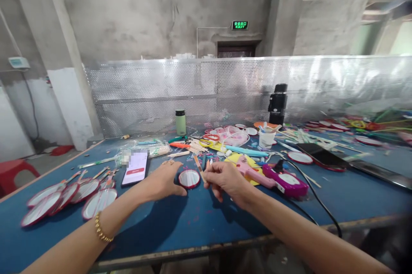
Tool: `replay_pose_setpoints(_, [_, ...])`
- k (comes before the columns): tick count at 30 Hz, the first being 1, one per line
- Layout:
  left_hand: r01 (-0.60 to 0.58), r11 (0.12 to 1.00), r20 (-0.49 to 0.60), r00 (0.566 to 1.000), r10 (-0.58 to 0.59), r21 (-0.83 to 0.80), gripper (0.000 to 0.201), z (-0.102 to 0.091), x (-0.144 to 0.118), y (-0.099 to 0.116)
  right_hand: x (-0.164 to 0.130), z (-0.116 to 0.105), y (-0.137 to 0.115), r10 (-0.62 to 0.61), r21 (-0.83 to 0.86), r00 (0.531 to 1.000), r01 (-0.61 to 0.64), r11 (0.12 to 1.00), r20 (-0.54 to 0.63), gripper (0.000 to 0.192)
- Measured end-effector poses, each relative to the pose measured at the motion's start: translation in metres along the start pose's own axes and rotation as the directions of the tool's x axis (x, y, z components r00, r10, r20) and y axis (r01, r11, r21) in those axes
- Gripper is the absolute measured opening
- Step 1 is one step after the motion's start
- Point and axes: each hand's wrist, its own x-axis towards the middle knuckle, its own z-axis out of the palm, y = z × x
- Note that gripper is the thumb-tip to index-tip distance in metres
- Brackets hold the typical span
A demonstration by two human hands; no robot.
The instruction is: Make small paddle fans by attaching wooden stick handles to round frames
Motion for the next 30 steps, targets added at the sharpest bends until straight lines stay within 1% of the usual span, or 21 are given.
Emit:
replay_pose_setpoints(3, [-0.028,0.999,0.051,0.998,0.025,0.047,0.076,0.0,0.006,0.007,-0.002,-0.001,0.001,0.011,-0.004,1.0,-0.011,1.0,-0.008,0.018])
replay_pose_setpoints(7, [-0.063,0.997,0.093,0.994,0.058,0.05,0.077,-0.002,0.009,0.015,-0.001,-0.003,0.001,0.007,-0.014,1.0,-0.007,1.0,-0.026,0.019])
replay_pose_setpoints(10, [-0.058,0.998,0.083,0.995,0.055,0.031,0.077,0.001,0.01,0.014,0.002,-0.002,0.004,-0.015,-0.016,0.998,0.014,1.0,-0.063,0.02])
replay_pose_setpoints(14, [-0.024,1.0,0.05,0.998,0.024,-0.008,0.082,0.009,0.013,0.005,0.007,0.001,0.006,-0.066,-0.022,0.99,0.064,0.998,-0.128,0.023])
replay_pose_setpoints(17, [-0.016,0.999,0.029,0.999,0.017,-0.029,0.086,0.011,0.012,0.0,0.009,0.001,0.008,-0.09,-0.063,0.985,0.082,0.995,-0.147,0.021])
replay_pose_setpoints(19, [-0.02,0.999,0.02,1.0,0.02,-0.032,0.085,0.008,0.006,-0.001,0.01,0.002,0.01,-0.107,-0.121,0.983,0.089,0.989,-0.148,0.019])
replay_pose_setpoints(23, [-0.021,1.0,0.007,1.0,0.021,-0.02,0.072,0.0,-0.017,-0.003,0.008,0.006,0.017,-0.156,-0.282,0.981,0.117,0.952,-0.118,0.012])
replay_pose_setpoints(27, [-0.009,1.0,-0.017,1.0,0.008,-0.008,0.072,-0.002,-0.039,-0.013,0.011,0.016,0.023,-0.181,-0.406,0.981,0.137,0.904,-0.072,0.013])
replay_pose_setpoints(30, [-0.006,1.0,-0.035,0.999,0.007,0.024,0.074,-0.001,-0.044,-0.02,0.016,0.024,0.024,-0.158,-0.48,0.986,0.113,0.87,-0.055,0.014])
